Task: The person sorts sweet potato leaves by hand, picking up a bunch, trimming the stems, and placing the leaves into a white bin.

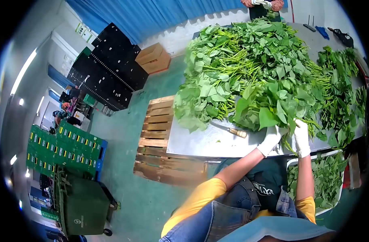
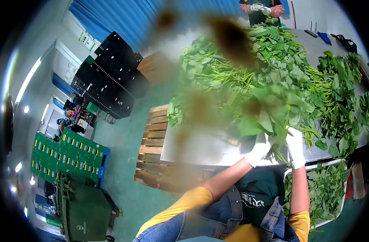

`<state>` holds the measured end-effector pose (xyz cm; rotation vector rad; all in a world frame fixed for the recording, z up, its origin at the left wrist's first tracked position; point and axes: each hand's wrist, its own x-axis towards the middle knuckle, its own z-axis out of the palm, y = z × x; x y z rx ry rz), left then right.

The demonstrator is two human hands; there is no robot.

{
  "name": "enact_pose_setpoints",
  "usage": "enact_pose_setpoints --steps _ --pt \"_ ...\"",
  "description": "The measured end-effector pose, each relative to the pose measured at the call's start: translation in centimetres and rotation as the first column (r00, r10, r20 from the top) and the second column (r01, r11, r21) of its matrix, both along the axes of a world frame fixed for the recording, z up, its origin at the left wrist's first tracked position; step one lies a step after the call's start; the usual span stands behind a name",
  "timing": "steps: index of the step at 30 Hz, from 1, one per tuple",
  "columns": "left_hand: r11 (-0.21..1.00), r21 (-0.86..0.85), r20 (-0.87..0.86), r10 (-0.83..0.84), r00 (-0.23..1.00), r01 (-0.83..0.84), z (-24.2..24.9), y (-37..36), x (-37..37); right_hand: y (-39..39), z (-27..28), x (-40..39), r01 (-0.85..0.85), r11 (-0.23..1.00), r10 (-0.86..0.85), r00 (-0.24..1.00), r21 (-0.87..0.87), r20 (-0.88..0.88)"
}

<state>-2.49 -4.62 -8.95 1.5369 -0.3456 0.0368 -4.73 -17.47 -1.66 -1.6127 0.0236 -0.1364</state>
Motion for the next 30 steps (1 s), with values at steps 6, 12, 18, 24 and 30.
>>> enact_pose_setpoints --steps 6,12,18,24,30 --pt "0.779 -0.626 -0.413 -0.277 0.868 -0.049 -1.5 -0.2 -0.5 -0.5 -0.5 -0.6 0.09 0.975 -0.08 0.995 0.204 -0.059" --pt "0.863 -0.506 -0.31 -0.172 0.935 -0.009 4.3 2.0 1.3 -5.5 -3.3 -4.8 0.027 0.938 -0.084 0.985 0.346 0.149" --pt "0.765 -0.622 -0.475 -0.2 0.857 -0.166 9.0 8.8 2.3 -18.9 -8.7 -11.4 -0.069 0.42 -0.326 0.919 0.905 0.221" --pt "0.841 -0.535 -0.358 -0.138 0.924 -0.082 8.5 8.1 1.6 -6.8 -2.7 -3.6 0.064 0.991 -0.087 0.973 -0.114 -0.212" --pt "0.823 -0.548 -0.388 -0.095 0.917 -0.147 6.7 10.2 1.1 -2.9 -4.6 1.8 0.004 0.328 -0.109 0.993 -0.945 -0.034"
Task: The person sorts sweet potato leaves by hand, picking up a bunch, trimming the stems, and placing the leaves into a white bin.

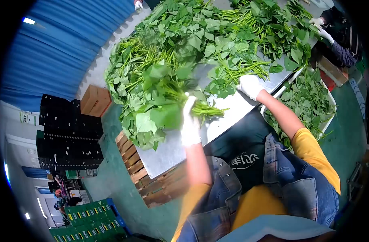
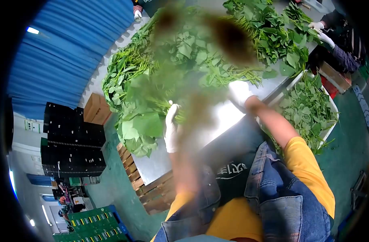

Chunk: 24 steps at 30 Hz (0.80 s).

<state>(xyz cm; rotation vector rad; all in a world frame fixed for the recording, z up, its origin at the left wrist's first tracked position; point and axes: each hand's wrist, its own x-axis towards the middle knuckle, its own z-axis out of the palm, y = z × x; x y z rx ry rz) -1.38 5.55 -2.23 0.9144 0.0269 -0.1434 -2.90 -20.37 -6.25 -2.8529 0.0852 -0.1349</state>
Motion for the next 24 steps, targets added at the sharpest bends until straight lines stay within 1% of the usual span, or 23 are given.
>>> enact_pose_setpoints --steps 1,2,3,4,5,6,7,8,9,10,11,12,13,14,15,17,18,19,20,21,23,24 --pt "0.995 -0.098 -0.143 -0.033 0.989 0.019 0.9 0.4 -0.1 -0.4 0.4 0.3 0.075 0.958 -0.072 0.997 0.278 -0.021" --pt "0.995 -0.101 -0.139 -0.033 0.99 0.019 1.3 0.4 -0.2 -1.0 1.1 0.4 0.145 0.835 -0.132 0.989 0.531 -0.063" --pt "0.994 -0.109 -0.147 -0.027 0.989 0.011 1.5 0.5 -0.3 -2.5 2.1 0.2 -0.054 0.476 0.113 0.994 0.878 -0.001" --pt "0.993 -0.114 -0.161 -0.024 0.987 0.005 1.4 0.6 -0.5 -3.4 2.3 0.7 0.098 0.11 0.056 0.993 0.989 -0.104" --pt "0.987 -0.158 -0.209 -0.021 0.978 -0.012 1.2 0.4 -0.3 -3.4 2.0 0.3 0.031 -0.145 0.016 0.999 0.989 -0.029" --pt "0.987 -0.159 -0.213 -0.031 0.977 -0.003 0.8 0.2 -0.2 -3.6 1.8 0.0 -0.055 -0.385 -0.047 0.998 0.921 0.039" --pt "0.984 -0.176 -0.23 -0.08 0.97 0.04 0.2 -0.1 0.1 -4.6 0.2 0.3 -0.102 -0.44 0.058 0.988 0.892 0.142" --pt "0.977 -0.194 -0.244 -0.13 0.961 0.083 -0.3 -0.5 0.5 -4.1 -0.2 -0.2 -0.119 -0.425 0.051 0.987 0.897 0.155" --pt "0.969 -0.234 -0.287 -0.148 0.947 0.08 -0.7 -1.0 0.9 -4.2 -0.2 -0.7 -0.111 -0.409 0.093 0.982 0.906 0.163" --pt "0.971 -0.222 -0.285 -0.151 0.947 0.088 -1.4 -1.6 1.2 -4.2 0.1 -1.1 -0.102 -0.392 0.138 0.976 0.914 0.168" --pt "0.967 -0.211 -0.264 -0.195 0.945 0.14 -2.1 -1.7 1.7 -3.7 0.2 -1.2 -0.263 -0.066 0.042 0.963 0.962 0.266" --pt "0.965 -0.205 -0.255 -0.215 0.943 0.165 -2.9 -1.9 1.9 -3.5 0.2 -1.6 -0.143 -0.218 -0.009 0.989 0.965 0.144" --pt "0.962 -0.198 -0.246 -0.236 0.94 0.19 -2.4 -2.3 1.7 -3.4 0.9 -1.8 -0.162 -0.157 0.004 0.986 0.974 0.165" --pt "0.964 -0.207 -0.29 -0.226 0.93 0.169 -1.3 -3.1 1.4 -3.2 1.6 -2.0 -0.182 -0.097 0.021 0.983 0.979 0.185" --pt "0.972 -0.146 -0.294 -0.221 0.93 0.185 -1.6 -3.8 1.8 -2.8 2.2 -2.1 -0.183 -0.1 0.026 0.982 0.978 0.187" --pt "0.976 -0.023 -0.301 -0.212 0.93 0.216 -1.8 -5.2 2.6 -1.4 3.4 -2.8 -0.107 0.023 0.02 0.994 0.994 0.106" --pt "0.974 0.07 -0.297 -0.184 0.937 0.214 -1.9 -5.8 2.9 -0.7 4.4 -3.4 -0.107 0.1 0.042 0.994 0.989 0.103" --pt "0.964 0.163 -0.293 -0.156 0.943 0.21 -1.7 -6.6 3.1 -0.6 3.8 -3.2 -0.246 0.317 0.091 0.969 0.916 0.229" --pt "0.975 0.109 -0.229 -0.165 0.959 0.194 -0.6 -7.2 2.8 -0.6 3.5 -3.4 -0.258 0.369 0.098 0.966 0.893 0.238" --pt "0.982 0.055 -0.164 -0.17 0.972 0.181 0.5 -7.8 2.5 -0.3 3.2 -3.4 -0.255 0.387 0.106 0.967 0.886 0.232" --pt "0.985 0.002 -0.097 -0.172 0.98 0.172 0.5 -8.5 2.2 0.3 3.2 -3.8 -0.244 0.405 0.106 0.97 0.881 0.219" --pt "0.973 -0.1 -0.114 -0.218 0.969 0.208 -0.1 -8.7 2.2 0.1 3.5 -4.1 -0.19 0.423 0.1 0.982 0.886 0.163"
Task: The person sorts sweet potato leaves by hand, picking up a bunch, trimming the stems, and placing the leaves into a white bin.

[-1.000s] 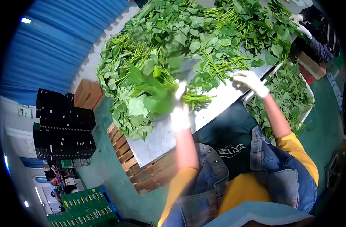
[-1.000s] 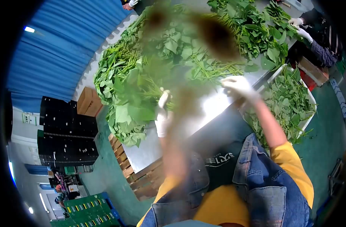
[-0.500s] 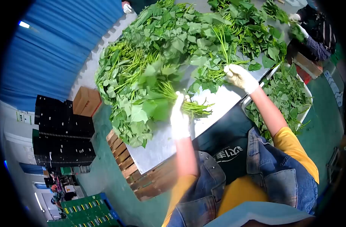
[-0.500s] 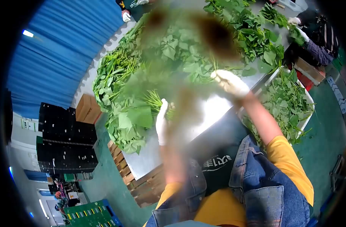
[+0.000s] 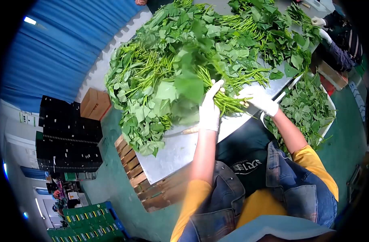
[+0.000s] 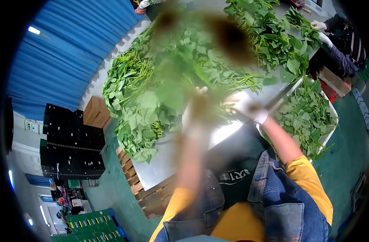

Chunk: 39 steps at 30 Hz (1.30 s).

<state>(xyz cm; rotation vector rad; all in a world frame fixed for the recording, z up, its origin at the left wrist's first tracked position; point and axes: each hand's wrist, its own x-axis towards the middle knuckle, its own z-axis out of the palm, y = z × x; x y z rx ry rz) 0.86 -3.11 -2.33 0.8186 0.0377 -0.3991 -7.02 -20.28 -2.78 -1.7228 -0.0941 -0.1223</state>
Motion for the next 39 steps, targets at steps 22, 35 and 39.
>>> enact_pose_setpoints --steps 22,35,39 --pt "0.716 0.661 0.442 -0.133 0.887 -0.222 1.2 -2.7 -1.6 -6.8 -2.1 -5.9 0.466 0.089 -0.579 0.743 0.88 -0.335" --pt "0.998 0.047 0.218 -0.059 0.974 0.05 -1.0 -3.9 -3.1 -0.7 4.4 -0.9 0.168 0.968 -0.149 0.982 0.184 -0.113" --pt "0.999 -0.017 -0.092 -0.036 0.995 0.035 0.3 -2.1 -1.9 -1.2 1.2 -3.8 0.325 0.785 -0.378 0.926 0.527 -0.009"
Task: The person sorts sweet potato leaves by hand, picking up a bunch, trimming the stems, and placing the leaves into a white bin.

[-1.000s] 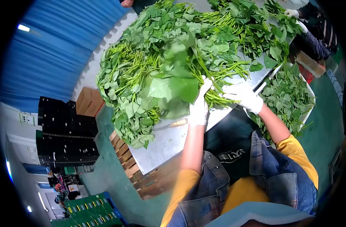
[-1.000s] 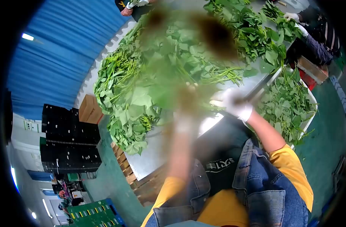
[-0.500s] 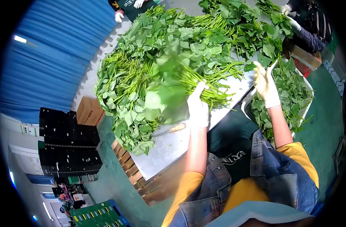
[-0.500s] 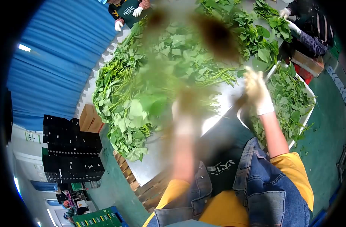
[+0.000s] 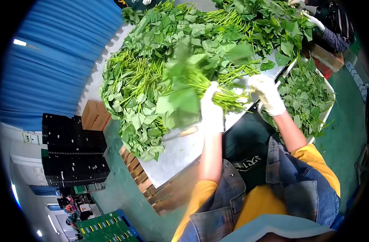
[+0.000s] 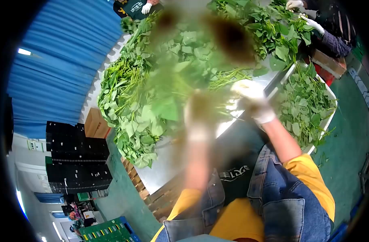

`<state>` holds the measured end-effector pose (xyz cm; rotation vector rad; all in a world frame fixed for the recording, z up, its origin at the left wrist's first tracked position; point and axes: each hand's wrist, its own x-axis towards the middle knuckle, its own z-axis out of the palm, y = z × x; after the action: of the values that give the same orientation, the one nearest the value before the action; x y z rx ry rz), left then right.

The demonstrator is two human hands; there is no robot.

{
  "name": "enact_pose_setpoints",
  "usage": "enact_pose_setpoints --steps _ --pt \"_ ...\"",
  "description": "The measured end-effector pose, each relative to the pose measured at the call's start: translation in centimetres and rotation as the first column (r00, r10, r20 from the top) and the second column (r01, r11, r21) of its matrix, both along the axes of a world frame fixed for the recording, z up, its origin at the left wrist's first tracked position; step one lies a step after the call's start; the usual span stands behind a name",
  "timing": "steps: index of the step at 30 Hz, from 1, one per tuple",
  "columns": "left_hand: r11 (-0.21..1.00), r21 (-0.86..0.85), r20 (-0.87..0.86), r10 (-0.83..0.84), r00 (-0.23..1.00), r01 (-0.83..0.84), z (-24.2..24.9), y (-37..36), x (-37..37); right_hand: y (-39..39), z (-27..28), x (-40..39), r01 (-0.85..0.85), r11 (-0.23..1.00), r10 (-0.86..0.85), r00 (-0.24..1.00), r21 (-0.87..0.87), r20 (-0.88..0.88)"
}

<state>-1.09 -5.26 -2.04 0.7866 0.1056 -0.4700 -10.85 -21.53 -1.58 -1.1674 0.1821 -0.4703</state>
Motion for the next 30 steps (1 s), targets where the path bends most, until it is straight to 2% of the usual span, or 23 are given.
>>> enact_pose_setpoints --steps 2,3,4,7,8,9,10,11,13,14,15,16,17,19,20,21,23,24,25,27,28,29,30 --pt "0.995 -0.087 0.175 -0.036 0.984 0.052 -4.0 1.7 1.8 -5.2 -5.7 -1.4 0.015 0.868 -0.153 0.959 0.497 0.239" --pt "0.998 -0.055 0.129 -0.018 0.991 0.025 -3.8 2.0 1.9 -7.7 -6.5 -2.0 -0.124 0.759 -0.188 0.898 0.639 0.397" --pt "1.0 -0.018 0.082 0.006 0.997 -0.005 -3.4 2.4 2.0 -10.3 -7.2 -2.6 -0.293 0.623 -0.237 0.813 0.725 0.532" --pt "0.995 0.083 0.013 0.058 0.998 -0.059 -1.9 3.3 2.1 -12.0 -5.4 -2.2 -0.257 0.743 -0.076 0.885 0.618 0.46" --pt "0.992 0.112 0.026 0.059 0.998 -0.061 -1.5 3.3 1.9 -11.8 -5.3 -1.3 -0.08 0.898 -0.041 0.964 0.433 0.262" --pt "0.988 0.14 0.039 0.059 0.997 -0.064 -1.2 3.3 1.7 -11.7 -5.2 -0.8 0.043 0.999 -0.043 0.999 0.023 0.017" --pt "0.988 -0.153 0.029 0.015 0.999 -0.01 -1.3 3.5 1.3 -10.1 -3.8 0.2 0.063 0.978 -0.092 0.986 -0.2 -0.137" --pt "0.991 -0.133 -0.053 0.002 0.999 -0.009 -0.3 3.6 0.9 -9.1 -2.7 0.9 0.048 0.909 -0.175 0.946 -0.413 -0.274" --pt "0.994 -0.079 -0.138 0.058 0.989 -0.069 2.5 3.5 -0.7 -10.0 -6.1 3.5 0.084 0.66 -0.292 0.944 -0.747 -0.151" --pt "0.993 -0.086 -0.118 0.076 0.99 -0.087 2.9 3.8 -1.1 -10.3 -7.1 4.6 0.1 0.438 -0.334 0.941 -0.893 -0.059" --pt "0.99 -0.092 -0.097 0.099 0.99 -0.108 3.2 4.2 -1.1 -10.5 -7.6 5.4 0.111 0.188 -0.345 0.938 -0.976 0.04" --pt "0.991 -0.099 -0.039 0.082 0.996 -0.085 2.1 5.1 0.1 -10.4 -7.6 6.2 0.033 0.057 -0.379 0.925 -0.998 0.009" --pt "0.991 -0.099 -0.039 0.084 0.996 -0.087 0.9 6.1 0.7 -10.5 -7.8 7.1 0.032 0.058 -0.377 0.926 -0.998 0.008" --pt "0.977 -0.215 0.003 -0.005 1.0 0.005 0.5 7.3 1.0 -11.0 -9.0 9.1 0.004 -0.177 -0.453 0.887 -0.984 0.085" --pt "0.98 -0.192 -0.02 0.039 0.999 -0.042 1.2 7.2 0.7 -11.1 -9.0 9.5 -0.004 -0.213 -0.459 0.883 -0.977 0.097" --pt "0.981 -0.192 -0.02 0.038 0.999 -0.041 1.5 7.2 0.5 -11.3 -8.9 9.8 -0.004 -0.213 -0.46 0.883 -0.977 0.097" --pt "0.981 -0.181 0.02 0.07 0.997 -0.065 1.8 7.4 0.4 -11.6 -8.7 10.4 -0.269 -0.254 -0.484 0.867 -0.929 -0.119" --pt "0.987 -0.078 0.001 0.143 0.99 -0.143 1.5 7.5 0.9 -11.8 -8.6 10.4 -0.229 -0.315 -0.494 0.868 -0.921 -0.047" --pt "0.986 -0.08 0.007 0.146 0.989 -0.145 1.3 7.7 1.2 -12.0 -8.1 10.6 -0.111 -0.258 -0.481 0.876 -0.96 0.028" --pt "0.992 -0.087 0.037 0.091 0.995 -0.087 0.7 8.4 1.4 -12.9 -7.1 9.9 -0.067 -0.166 -0.461 0.887 -0.984 0.018" --pt "0.988 -0.068 0.017 0.139 0.99 -0.138 1.2 8.3 1.1 -13.3 -6.8 9.9 -0.051 -0.084 -0.513 0.858 -0.995 0.0" --pt "0.988 -0.068 0.014 0.138 0.99 -0.137 1.3 8.3 1.1 -13.6 -6.8 9.4 0.135 -0.091 -0.493 0.855 -0.987 0.162" --pt "0.991 -0.048 -0.009 0.126 0.992 -0.126 1.4 8.4 1.2 -13.9 -6.7 8.9 0.187 0.22 -0.457 0.887 -0.957 0.068"
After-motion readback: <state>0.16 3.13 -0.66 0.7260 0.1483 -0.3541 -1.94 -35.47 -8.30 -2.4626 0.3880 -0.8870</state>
